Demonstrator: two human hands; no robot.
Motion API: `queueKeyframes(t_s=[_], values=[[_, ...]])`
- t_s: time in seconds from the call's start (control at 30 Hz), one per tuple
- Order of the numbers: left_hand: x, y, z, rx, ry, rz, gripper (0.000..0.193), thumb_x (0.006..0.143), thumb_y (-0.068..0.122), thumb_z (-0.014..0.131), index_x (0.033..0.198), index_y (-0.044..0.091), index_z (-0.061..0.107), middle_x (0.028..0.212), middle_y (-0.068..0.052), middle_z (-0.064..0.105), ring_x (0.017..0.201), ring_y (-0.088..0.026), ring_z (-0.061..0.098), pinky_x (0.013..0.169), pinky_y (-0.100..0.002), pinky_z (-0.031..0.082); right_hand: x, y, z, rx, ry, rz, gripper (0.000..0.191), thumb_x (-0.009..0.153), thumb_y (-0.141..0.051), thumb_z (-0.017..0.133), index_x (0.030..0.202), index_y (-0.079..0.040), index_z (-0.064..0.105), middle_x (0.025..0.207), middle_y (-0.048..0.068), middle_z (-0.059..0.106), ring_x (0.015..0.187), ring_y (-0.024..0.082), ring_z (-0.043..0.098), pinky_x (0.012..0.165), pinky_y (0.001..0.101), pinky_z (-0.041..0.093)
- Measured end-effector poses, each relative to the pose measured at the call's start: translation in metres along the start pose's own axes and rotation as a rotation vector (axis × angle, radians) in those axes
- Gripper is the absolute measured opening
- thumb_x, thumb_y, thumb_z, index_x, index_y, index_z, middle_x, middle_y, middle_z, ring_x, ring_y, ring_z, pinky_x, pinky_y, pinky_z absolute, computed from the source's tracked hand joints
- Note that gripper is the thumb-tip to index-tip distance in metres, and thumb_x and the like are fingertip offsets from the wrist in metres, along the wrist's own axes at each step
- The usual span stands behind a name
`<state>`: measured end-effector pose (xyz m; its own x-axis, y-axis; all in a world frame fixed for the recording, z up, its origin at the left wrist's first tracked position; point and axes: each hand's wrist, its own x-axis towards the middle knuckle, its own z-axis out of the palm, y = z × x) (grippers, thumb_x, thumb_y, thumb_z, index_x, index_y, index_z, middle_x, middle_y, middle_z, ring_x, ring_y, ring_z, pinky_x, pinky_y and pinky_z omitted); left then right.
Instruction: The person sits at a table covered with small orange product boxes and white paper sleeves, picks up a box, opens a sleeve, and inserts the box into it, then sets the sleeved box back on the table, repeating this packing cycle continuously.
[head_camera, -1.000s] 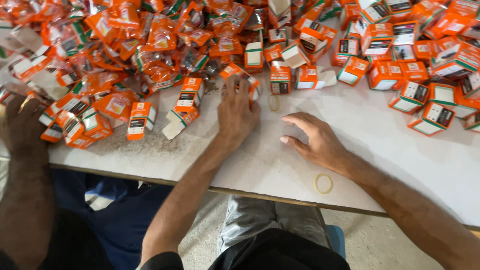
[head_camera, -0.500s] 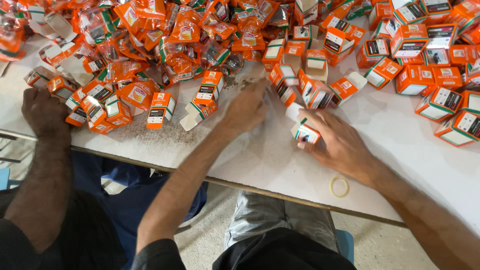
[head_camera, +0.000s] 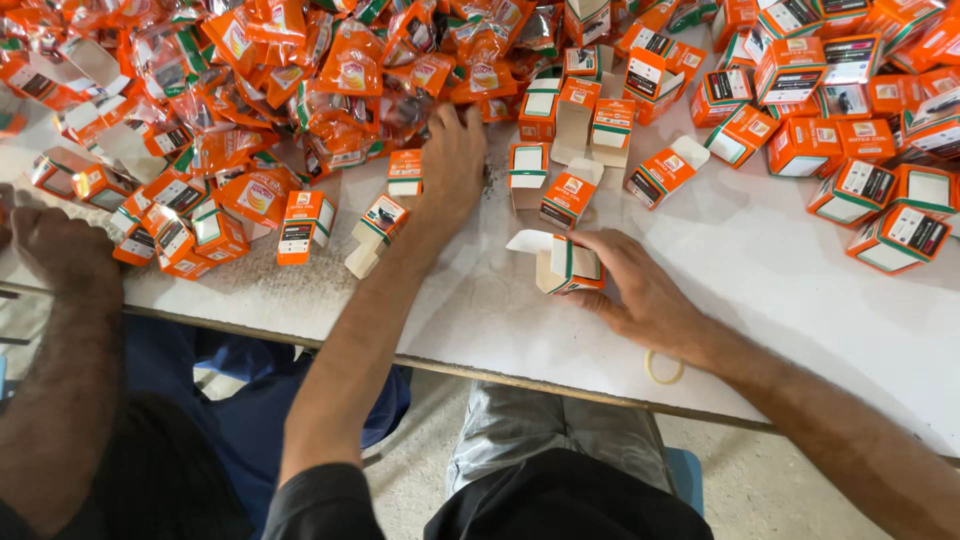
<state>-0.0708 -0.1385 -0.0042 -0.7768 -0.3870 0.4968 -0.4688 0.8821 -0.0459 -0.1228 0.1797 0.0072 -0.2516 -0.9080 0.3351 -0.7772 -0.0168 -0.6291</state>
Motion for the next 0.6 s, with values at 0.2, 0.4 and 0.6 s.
queueKeyframes(t_s=[0.2, 0.4, 0.6], values=[[-0.063, 0.013, -0.051, -0.169, -0.005, 0.128, 0.050, 0.072, 0.001, 0.073, 0.117, -0.003, 0.052, 0.146, -0.038, 0.039, 0.106, -0.048, 0.060, 0.074, -0.049, 0.059, 0.003, 0.006, -0.002, 0.164, 0.131, 0.108, 0.069, 0.091, -0.039, 0.076, 0.136, 0.001, 0.041, 0.129, 0.020, 0.062, 0.124, 0.038, 0.063, 0.105, 0.0469, 0.049], [-0.081, 0.019, -0.078, -0.351, -0.142, 0.196, 0.047, 0.081, 0.008, 0.076, 0.123, 0.003, 0.055, 0.125, -0.023, 0.051, 0.100, -0.046, 0.065, 0.076, -0.055, 0.054, 0.005, 0.001, -0.004, -0.003, 0.123, 0.003, 0.069, 0.084, -0.032, 0.081, 0.133, 0.004, 0.050, 0.129, 0.022, 0.062, 0.121, 0.041, 0.061, 0.101, 0.0484, 0.049], [-0.082, -0.001, -0.087, -0.595, -0.243, 0.188, 0.043, 0.077, 0.011, 0.081, 0.110, 0.004, 0.054, 0.117, -0.023, 0.059, 0.089, -0.044, 0.066, 0.074, -0.053, 0.052, 0.009, -0.007, -0.012, 0.033, 0.105, 0.004, 0.058, 0.075, -0.028, 0.087, 0.120, 0.001, 0.064, 0.117, 0.018, 0.068, 0.109, 0.037, 0.066, 0.094, 0.0452, 0.052]])
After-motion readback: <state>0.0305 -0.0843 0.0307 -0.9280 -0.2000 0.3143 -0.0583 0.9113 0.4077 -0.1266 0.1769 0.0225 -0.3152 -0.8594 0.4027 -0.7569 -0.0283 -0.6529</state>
